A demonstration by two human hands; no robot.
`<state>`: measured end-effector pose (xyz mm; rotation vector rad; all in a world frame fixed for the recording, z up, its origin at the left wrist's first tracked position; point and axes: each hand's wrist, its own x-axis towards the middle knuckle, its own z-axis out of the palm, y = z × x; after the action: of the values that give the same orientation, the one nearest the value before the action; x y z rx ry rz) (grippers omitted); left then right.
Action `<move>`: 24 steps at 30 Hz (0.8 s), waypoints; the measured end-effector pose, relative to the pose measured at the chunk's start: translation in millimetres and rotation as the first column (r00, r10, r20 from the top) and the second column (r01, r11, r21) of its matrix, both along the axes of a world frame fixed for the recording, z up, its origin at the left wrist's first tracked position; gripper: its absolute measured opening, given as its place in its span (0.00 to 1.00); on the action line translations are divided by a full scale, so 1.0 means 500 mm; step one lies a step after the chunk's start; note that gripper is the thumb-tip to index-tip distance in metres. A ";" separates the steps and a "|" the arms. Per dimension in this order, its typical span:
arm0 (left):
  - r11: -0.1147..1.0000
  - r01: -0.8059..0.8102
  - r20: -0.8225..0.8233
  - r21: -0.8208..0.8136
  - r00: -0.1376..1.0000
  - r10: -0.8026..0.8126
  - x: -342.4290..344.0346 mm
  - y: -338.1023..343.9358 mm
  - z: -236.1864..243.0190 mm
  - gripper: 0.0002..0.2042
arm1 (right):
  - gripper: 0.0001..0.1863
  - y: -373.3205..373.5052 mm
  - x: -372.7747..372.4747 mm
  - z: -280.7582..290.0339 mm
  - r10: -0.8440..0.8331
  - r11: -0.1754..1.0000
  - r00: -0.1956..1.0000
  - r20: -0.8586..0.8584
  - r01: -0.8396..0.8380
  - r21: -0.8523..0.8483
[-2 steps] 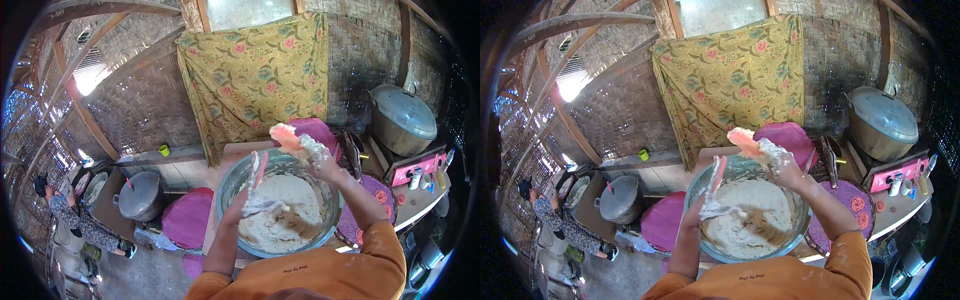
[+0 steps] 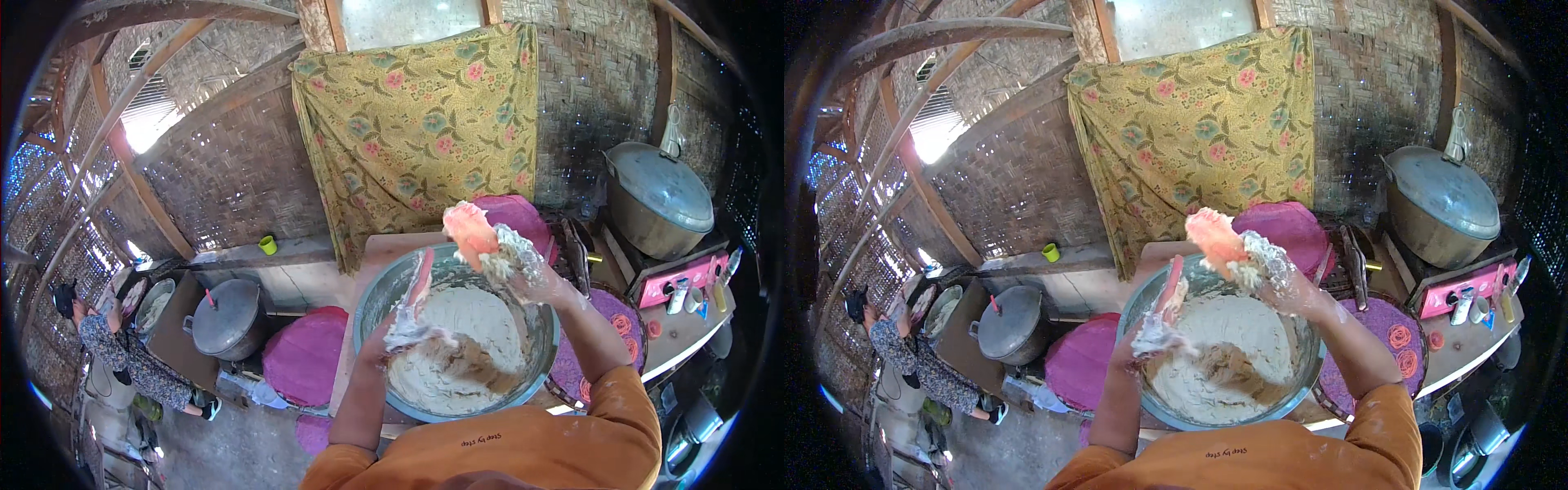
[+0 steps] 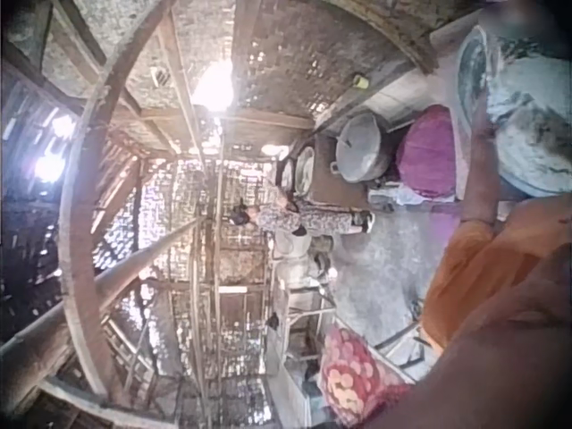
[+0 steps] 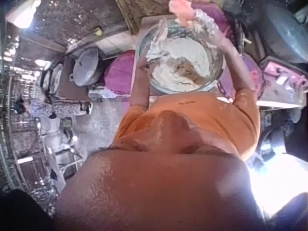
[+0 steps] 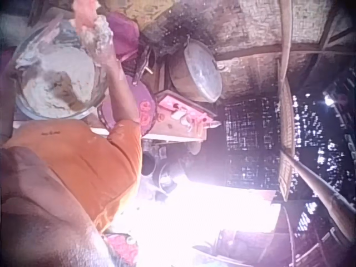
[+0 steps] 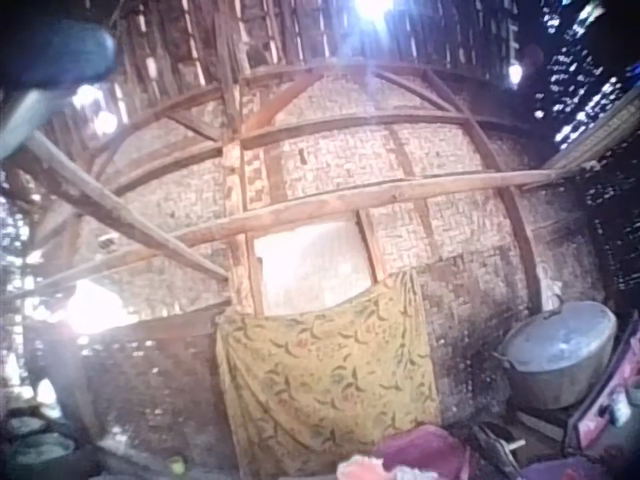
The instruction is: The person kneads a large mass of light-colored dough in a plastic basin by hand and uses a spatula to scrape excess dough from their hands and fingers back into the basin.
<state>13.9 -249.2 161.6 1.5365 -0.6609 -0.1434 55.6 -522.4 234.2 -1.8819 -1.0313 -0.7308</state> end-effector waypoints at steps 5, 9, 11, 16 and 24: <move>0.996 -0.070 -0.016 -0.051 0.997 0.069 0.002 -0.018 -0.015 0.36 | 0.24 0.021 -0.058 0.013 0.297 0.945 0.704 -0.645 -0.312 0.096; 0.993 -0.111 0.003 -0.045 0.994 0.111 -0.002 -0.037 -0.015 0.34 | 0.31 0.024 -0.064 -0.017 0.225 0.956 0.665 -0.712 -0.292 0.029; 0.992 -0.115 0.008 -0.056 0.993 0.116 0.001 -0.039 -0.014 0.33 | 0.31 0.019 -0.063 -0.027 0.205 0.956 0.700 -0.685 -0.292 -0.013; 0.988 -0.100 -0.030 -0.114 0.995 0.098 0.002 -0.038 -0.022 0.30 | 0.32 -0.023 -0.060 -0.080 0.079 0.957 0.784 -0.615 -0.233 -0.175; 0.918 -0.137 -0.194 -0.372 0.979 0.067 0.007 0.005 -0.014 0.26 | 0.19 -0.050 -0.089 -0.034 0.018 0.963 0.915 -0.403 -0.125 -0.240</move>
<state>17.3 -246.5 154.7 1.1599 -0.4335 -0.0647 11.1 -547.2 217.1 -2.0911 -0.9587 -0.1534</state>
